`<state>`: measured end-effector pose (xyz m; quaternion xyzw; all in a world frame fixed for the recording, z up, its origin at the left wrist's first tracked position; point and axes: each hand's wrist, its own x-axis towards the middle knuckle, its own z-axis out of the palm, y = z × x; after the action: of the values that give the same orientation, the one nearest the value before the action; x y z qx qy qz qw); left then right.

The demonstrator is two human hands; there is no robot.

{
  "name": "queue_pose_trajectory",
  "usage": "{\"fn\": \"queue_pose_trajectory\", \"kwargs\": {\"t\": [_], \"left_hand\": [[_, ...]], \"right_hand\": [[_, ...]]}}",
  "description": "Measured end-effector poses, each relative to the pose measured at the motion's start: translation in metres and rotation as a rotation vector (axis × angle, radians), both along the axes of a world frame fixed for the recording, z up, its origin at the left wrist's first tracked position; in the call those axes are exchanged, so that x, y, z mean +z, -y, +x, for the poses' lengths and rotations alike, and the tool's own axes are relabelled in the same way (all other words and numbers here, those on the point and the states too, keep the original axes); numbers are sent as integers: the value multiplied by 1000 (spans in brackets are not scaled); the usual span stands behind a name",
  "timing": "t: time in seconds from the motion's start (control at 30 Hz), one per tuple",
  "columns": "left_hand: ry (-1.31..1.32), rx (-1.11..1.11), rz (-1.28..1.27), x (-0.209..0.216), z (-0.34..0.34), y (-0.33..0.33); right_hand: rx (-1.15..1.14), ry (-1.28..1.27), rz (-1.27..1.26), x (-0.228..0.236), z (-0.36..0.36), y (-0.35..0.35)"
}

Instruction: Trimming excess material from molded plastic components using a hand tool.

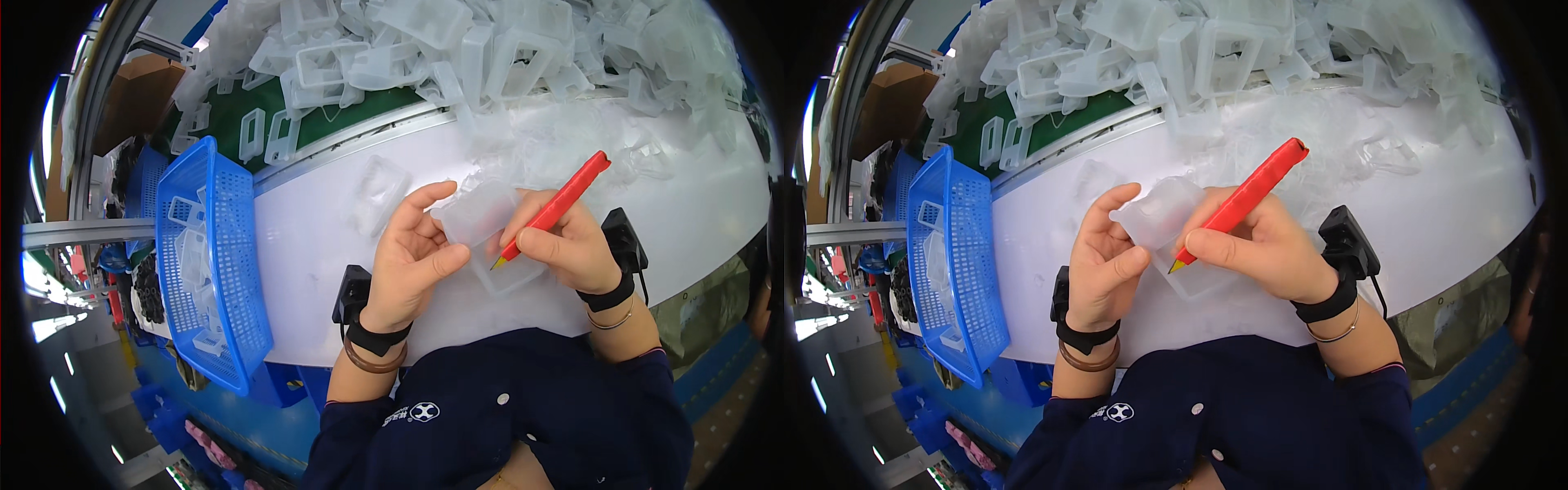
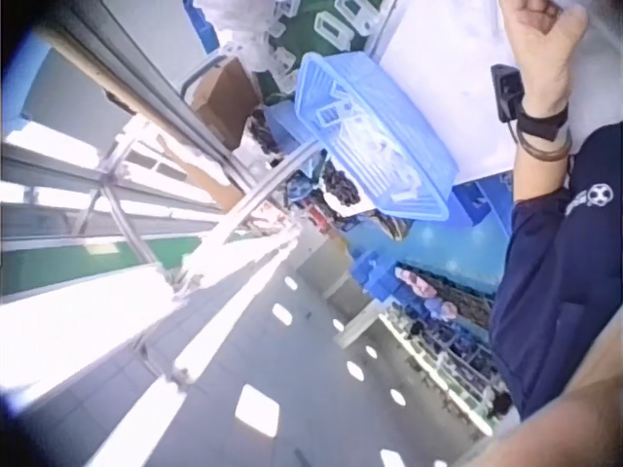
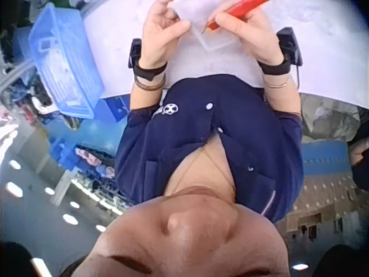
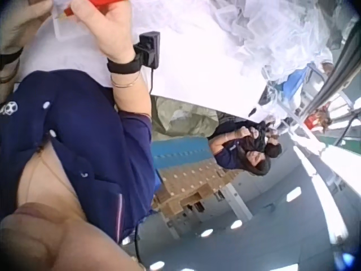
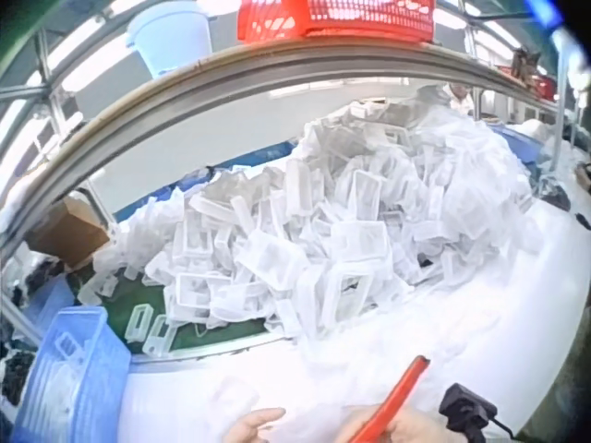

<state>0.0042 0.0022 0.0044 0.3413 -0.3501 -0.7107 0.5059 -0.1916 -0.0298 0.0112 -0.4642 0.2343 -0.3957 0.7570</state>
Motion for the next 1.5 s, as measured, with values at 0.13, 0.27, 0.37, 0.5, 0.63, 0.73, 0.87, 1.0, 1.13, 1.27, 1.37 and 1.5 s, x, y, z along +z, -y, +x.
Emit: {"fn": "queue_pose_trajectory", "kwargs": {"t": [0.13, 0.27, 0.37, 0.5, 0.63, 0.73, 0.87, 1.0, 1.13, 1.27, 1.37, 1.5], "left_hand": [[-117, 85, 3, -1, -1, -2], [-151, 194, 54, 3, -6, -4], [-161, 190, 47, -2, -4, -7], [-126, 146, 16, -6, -4, -8], [-147, 195, 34, -2, -9, -7], [-124, 243, 35, -3, -10, -9], [-58, 301, 14, -1, -14, -10], [-31, 319, -39, -1, -14, -12], [-137, 354, -133, 4, 1, -8], [-347, 287, -288, 8, 28, -2], [-354, 372, -358, 21, 42, -3], [-243, 486, -377, 21, 44, -6]], "right_hand": [[-206, -44, -137, -2, 13, -5], [-410, -344, -545, -4, 17, -11], [-353, -432, -660, -3, 15, -13], [-340, -436, -657, -4, 13, -13], [-389, -558, -819, -3, 13, -10], [-442, -691, -960, -1, 16, -13], [-555, -670, -1034, -3, 27, -11], [-564, -602, -1000, -5, 28, -7], [-856, -638, -912, -7, 2, 12], [-1117, -506, -706, -2, -24, 28], [-1155, -539, -689, 2, -36, 34], [-805, -665, -477, 8, -48, 33]]}}
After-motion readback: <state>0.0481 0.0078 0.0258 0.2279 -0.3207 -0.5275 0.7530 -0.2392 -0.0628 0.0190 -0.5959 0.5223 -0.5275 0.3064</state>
